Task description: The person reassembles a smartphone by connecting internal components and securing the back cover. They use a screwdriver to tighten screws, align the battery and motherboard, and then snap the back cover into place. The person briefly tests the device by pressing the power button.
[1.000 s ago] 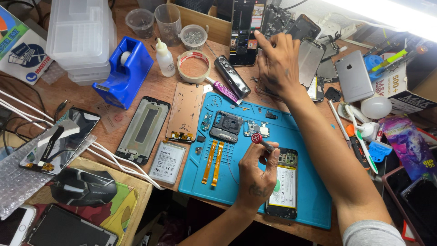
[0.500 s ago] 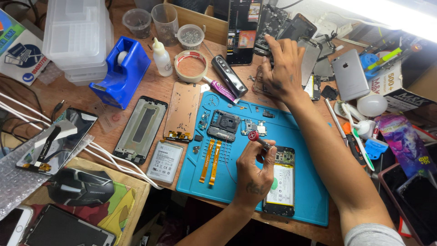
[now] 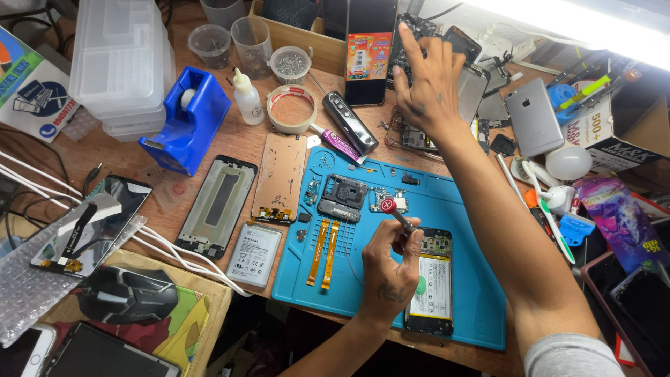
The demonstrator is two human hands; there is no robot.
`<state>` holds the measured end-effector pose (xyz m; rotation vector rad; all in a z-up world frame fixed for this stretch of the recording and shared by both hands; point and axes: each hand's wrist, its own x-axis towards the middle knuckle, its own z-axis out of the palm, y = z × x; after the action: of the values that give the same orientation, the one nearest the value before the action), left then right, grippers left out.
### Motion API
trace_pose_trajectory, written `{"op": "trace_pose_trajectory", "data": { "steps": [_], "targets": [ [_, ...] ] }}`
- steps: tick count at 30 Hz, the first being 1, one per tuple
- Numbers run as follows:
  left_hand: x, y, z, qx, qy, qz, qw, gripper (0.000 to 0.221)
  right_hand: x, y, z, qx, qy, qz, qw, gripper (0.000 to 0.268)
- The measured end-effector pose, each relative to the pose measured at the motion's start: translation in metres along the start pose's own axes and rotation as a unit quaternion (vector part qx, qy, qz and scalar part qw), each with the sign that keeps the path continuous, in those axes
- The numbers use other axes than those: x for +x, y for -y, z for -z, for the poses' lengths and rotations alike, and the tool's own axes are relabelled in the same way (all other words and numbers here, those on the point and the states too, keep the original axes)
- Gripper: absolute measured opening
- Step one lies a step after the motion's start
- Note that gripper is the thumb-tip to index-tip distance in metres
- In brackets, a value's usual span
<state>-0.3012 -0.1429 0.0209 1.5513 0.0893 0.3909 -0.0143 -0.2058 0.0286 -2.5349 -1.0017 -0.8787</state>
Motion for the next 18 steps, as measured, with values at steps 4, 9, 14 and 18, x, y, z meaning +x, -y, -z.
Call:
{"op": "trace_pose_trajectory", "data": {
  "steps": [4, 9, 14, 18],
  "targets": [
    [0.000, -0.001, 0.001, -0.010, 0.006, 0.009, 1.000, 0.017, 0.009, -0.004, -0.007, -0.023, -0.009, 0.004, 1.000, 0.069],
    [0.001, -0.002, 0.002, -0.017, 0.009, 0.011, 1.000, 0.016, 0.014, -0.006, -0.009, -0.038, -0.011, 0.011, 0.999, 0.066],
    [0.001, -0.002, 0.002, -0.021, 0.012, 0.015, 1.000, 0.016, 0.017, -0.005, -0.009, -0.033, -0.012, 0.019, 0.999, 0.064],
    [0.001, -0.002, 0.002, -0.019, 0.011, 0.017, 1.000, 0.016, 0.021, -0.003, -0.008, -0.043, -0.015, 0.020, 0.999, 0.063]
  ]
}}
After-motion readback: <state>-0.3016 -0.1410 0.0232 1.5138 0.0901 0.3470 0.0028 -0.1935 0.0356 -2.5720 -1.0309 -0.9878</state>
